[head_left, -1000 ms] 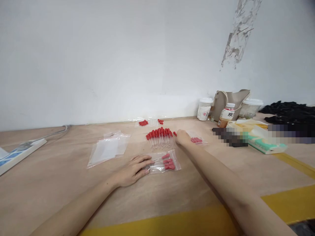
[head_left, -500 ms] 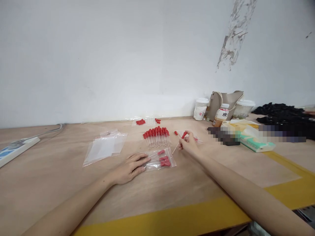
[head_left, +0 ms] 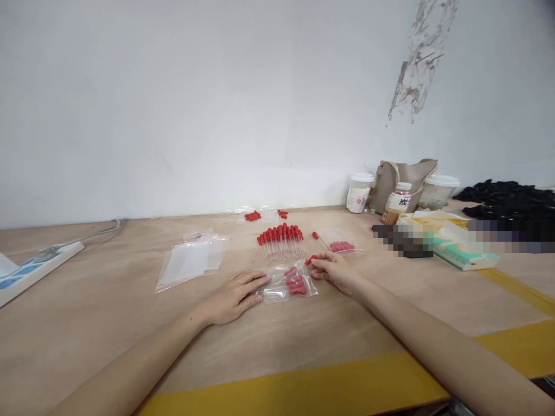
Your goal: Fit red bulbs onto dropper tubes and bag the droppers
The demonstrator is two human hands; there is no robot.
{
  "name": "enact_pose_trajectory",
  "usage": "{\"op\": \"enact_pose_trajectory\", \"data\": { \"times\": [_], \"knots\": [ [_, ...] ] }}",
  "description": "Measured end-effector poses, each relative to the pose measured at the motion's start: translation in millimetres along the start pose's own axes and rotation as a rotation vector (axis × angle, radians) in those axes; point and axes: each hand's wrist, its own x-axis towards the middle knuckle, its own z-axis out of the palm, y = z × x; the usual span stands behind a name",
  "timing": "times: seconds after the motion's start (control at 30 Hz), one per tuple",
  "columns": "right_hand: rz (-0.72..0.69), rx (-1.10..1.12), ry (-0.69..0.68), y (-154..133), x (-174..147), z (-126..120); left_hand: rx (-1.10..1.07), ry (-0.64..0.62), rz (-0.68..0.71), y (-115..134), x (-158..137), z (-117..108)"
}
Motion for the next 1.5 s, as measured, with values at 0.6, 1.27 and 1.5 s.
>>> {"op": "enact_pose_trajectory", "data": {
  "times": [0.6, 1.27, 1.5],
  "knots": [
    [-0.466, -0.712, -0.191, 16, 10, 4, 0.011, -0.011, 0.003, 2, 1, -1],
    [-0.068, -0.426, -0.245, 3, 4, 12, 0.037, 0.029, -0.003, -1, -1, 2],
    [-0.217, 0.098, 0.160, -33, 14, -37, 0.379, 0.377, -0.560, -45, -5, -1]
  ]
}}
